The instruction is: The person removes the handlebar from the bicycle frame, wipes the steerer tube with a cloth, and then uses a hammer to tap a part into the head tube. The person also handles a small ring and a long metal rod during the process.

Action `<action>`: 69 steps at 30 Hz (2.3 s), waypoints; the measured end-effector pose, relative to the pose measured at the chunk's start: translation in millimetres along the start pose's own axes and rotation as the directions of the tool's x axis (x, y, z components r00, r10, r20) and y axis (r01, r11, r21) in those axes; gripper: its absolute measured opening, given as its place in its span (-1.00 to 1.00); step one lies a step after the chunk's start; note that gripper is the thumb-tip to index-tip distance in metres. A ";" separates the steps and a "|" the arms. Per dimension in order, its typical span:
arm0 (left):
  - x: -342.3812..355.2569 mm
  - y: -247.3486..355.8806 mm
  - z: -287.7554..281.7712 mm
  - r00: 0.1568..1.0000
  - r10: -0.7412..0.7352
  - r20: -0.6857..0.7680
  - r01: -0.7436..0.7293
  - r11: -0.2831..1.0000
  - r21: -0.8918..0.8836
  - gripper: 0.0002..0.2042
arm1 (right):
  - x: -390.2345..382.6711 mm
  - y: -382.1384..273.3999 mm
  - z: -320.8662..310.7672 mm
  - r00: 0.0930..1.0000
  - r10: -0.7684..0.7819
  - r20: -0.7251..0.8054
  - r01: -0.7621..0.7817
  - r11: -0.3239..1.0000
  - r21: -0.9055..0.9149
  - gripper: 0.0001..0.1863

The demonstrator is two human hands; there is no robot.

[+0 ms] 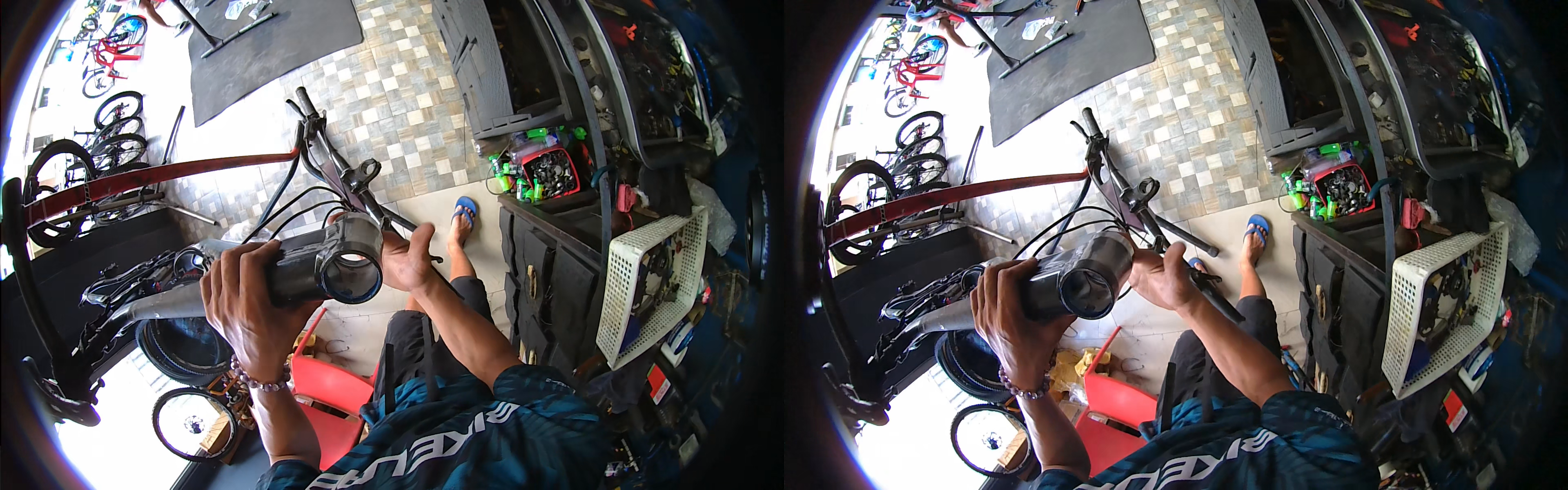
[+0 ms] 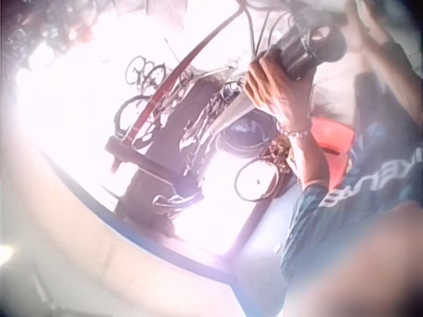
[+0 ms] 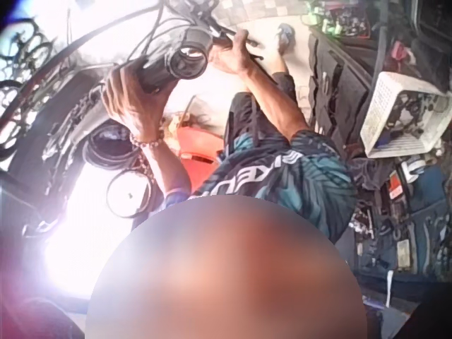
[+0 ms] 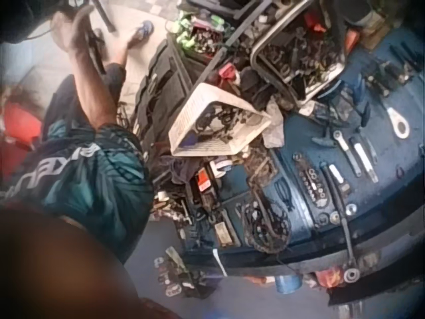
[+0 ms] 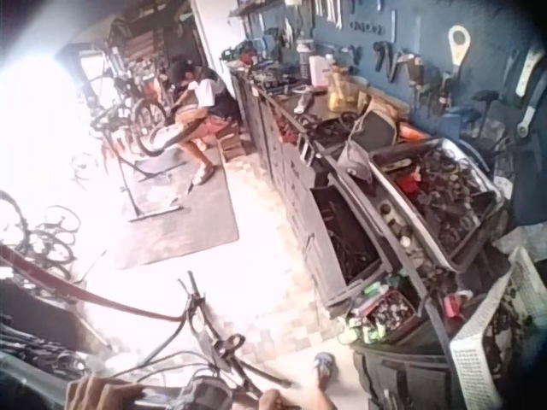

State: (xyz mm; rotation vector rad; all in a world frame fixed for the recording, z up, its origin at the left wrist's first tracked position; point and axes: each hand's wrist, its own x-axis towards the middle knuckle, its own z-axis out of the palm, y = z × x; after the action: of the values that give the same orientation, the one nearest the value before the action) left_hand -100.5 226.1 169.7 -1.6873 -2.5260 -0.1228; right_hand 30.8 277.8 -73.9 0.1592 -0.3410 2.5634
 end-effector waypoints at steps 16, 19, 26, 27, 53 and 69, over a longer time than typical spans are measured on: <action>0.7 1.3 -0.2 1.000 -0.011 0.018 0.011 1.000 0.002 -0.29 | 6.9 -0.3 -2.7 0.998 -0.044 0.037 0.052 0.967 -0.251 0.24; -0.2 1.2 -0.3 1.000 -0.014 0.018 0.014 1.000 0.004 -0.29 | 6.0 -2.0 -6.4 0.998 -0.054 0.043 0.066 0.938 -0.341 0.21; 0.0 0.8 0.5 1.000 0.011 0.005 -0.011 1.000 0.001 -0.29 | 11.3 -14.1 4.6 0.997 -0.011 -0.078 0.003 0.995 -0.103 0.24; -0.2 0.5 0.4 1.000 0.009 0.007 -0.009 1.000 0.000 -0.29 | 12.7 -13.9 6.2 0.994 -0.025 -0.104 0.003 0.978 -0.207 0.33; -3.7 0.5 -4.8 0.998 0.040 -0.043 -0.041 0.999 -0.031 -0.33 | 34.1 -56.5 41.2 0.959 0.232 -0.164 -0.098 0.813 0.574 0.40; -4.5 0.6 -4.2 0.999 0.024 -0.043 -0.026 0.998 -0.050 -0.29 | 13.3 -32.3 39.3 0.998 0.045 -0.041 -0.009 0.784 0.621 0.32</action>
State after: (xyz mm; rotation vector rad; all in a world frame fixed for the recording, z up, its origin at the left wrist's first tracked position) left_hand -98.1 221.7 173.3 -1.7150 -2.4910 -0.2199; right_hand 38.5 300.2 -27.1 0.3241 0.5495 2.6064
